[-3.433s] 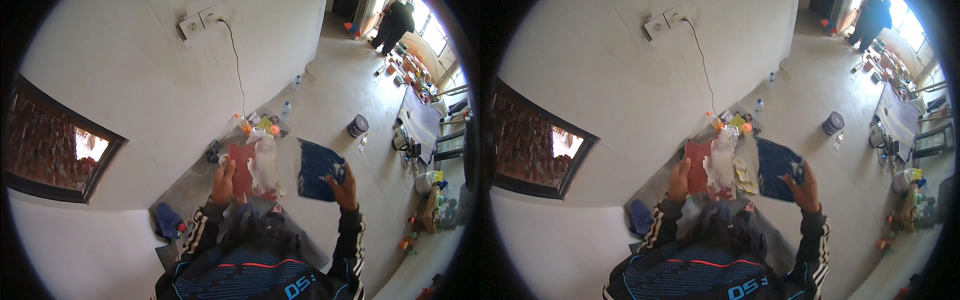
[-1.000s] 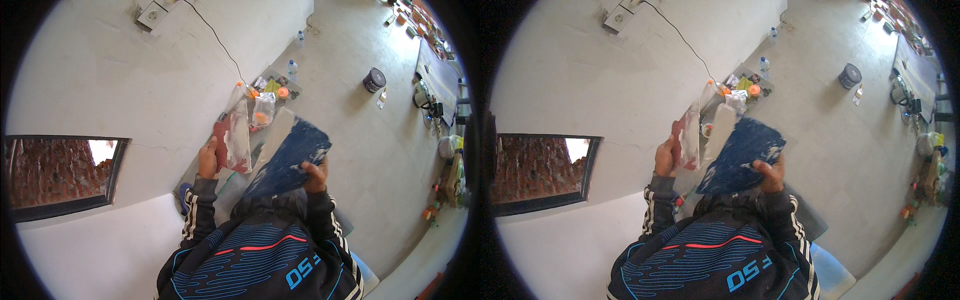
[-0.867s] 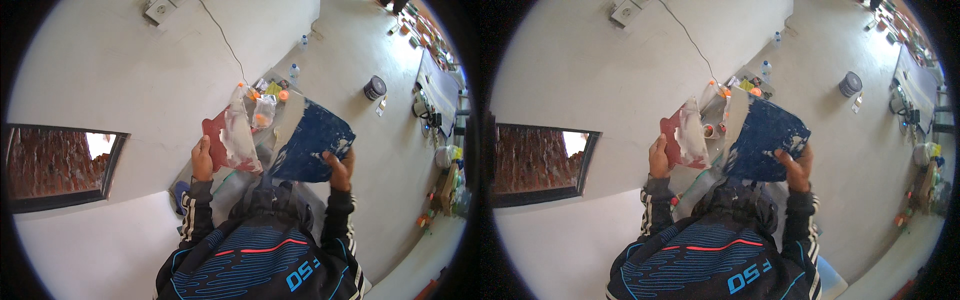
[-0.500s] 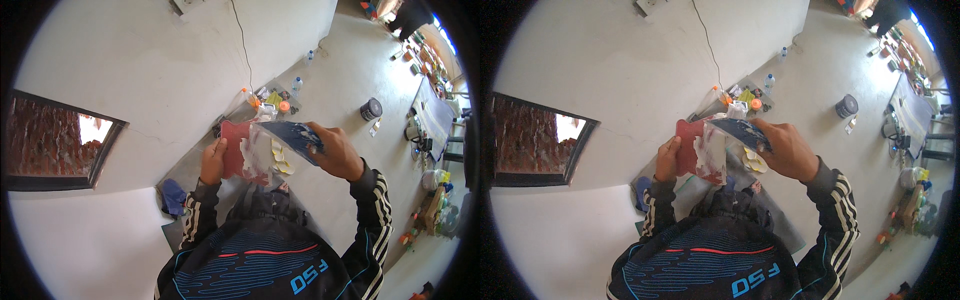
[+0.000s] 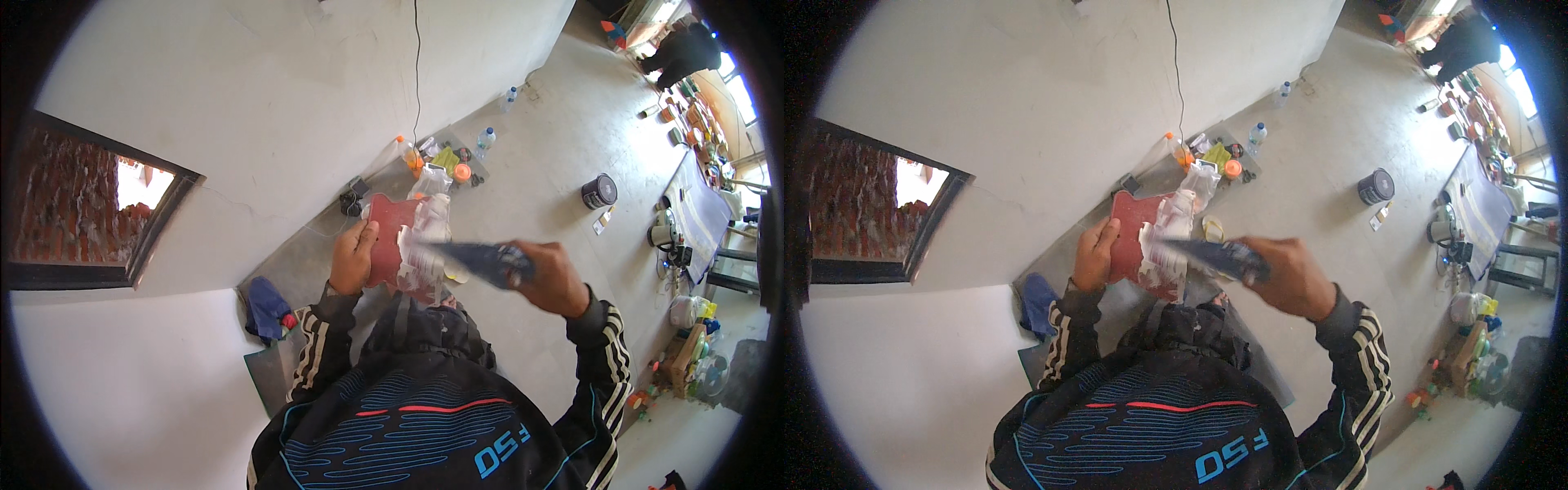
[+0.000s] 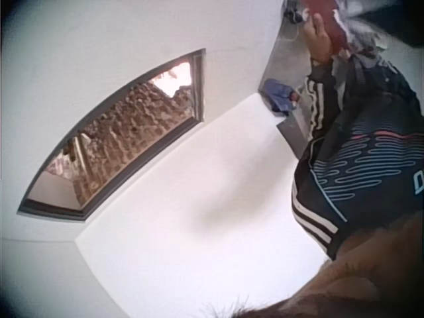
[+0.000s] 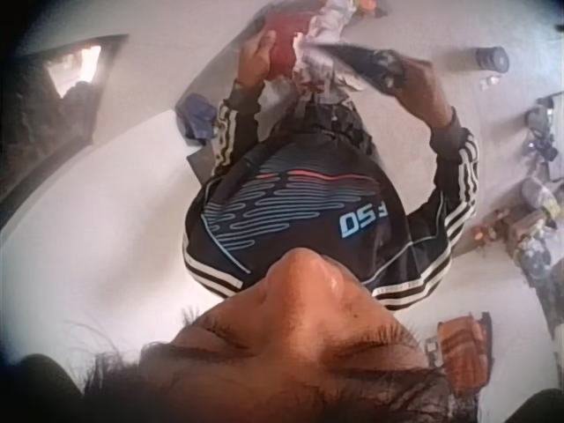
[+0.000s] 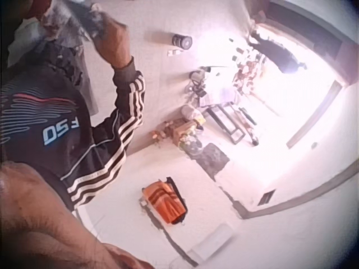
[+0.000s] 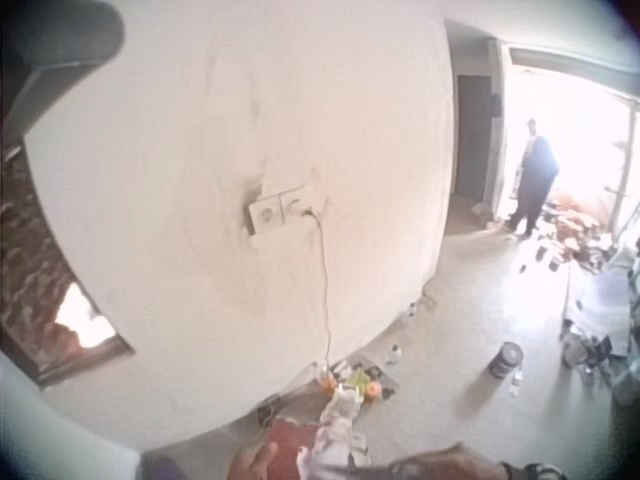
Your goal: The person scoops white plaster from a bucket onto a hawk using a trowel, then applies and smooths the plaster onto a wall around an electrical outlet. The person repeatedly transfers plaster from the hawk to the trowel and spreads it evenly on the wall surface.
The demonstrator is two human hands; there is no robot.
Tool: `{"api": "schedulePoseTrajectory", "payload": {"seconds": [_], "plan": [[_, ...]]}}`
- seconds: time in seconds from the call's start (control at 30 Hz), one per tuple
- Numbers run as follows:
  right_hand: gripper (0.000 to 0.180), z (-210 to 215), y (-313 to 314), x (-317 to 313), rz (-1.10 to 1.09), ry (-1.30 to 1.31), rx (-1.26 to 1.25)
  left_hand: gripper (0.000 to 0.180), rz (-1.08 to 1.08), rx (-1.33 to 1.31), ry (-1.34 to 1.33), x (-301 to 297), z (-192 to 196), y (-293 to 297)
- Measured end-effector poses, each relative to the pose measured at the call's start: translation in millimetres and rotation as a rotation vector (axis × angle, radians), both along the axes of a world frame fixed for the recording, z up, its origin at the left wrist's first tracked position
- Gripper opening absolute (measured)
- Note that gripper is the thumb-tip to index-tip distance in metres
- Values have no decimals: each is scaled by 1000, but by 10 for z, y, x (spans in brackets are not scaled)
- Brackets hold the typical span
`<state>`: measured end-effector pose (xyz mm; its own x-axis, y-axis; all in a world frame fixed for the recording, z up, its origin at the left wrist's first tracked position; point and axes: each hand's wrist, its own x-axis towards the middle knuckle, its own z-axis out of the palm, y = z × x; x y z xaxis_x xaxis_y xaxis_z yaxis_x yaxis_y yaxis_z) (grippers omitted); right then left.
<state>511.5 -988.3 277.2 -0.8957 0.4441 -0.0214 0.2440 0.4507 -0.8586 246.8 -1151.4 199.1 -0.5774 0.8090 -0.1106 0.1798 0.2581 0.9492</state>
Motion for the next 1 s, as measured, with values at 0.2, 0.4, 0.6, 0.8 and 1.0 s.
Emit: {"api": "schedulePoseTrajectory", "payload": {"seconds": [0.2,0.4,0.6,0.8,1.0], "plan": [[46,-44,180,-88,53,83,121,35,-112,-41,-142,-5,31,22],[43,-106,59,-124,154,51,84,35,-135,-38,-47,-18,24,38],[41,-100,90,32,119,41,-20,34,-65,-78,-102,-85,-10,-14],[45,-109,220,-7,-18,40,166,33,-88,-67,-122,-143,-12,9],[40,-211,1,-32,203,42,38,32,-34,-13,9,-135,4,16]]}}
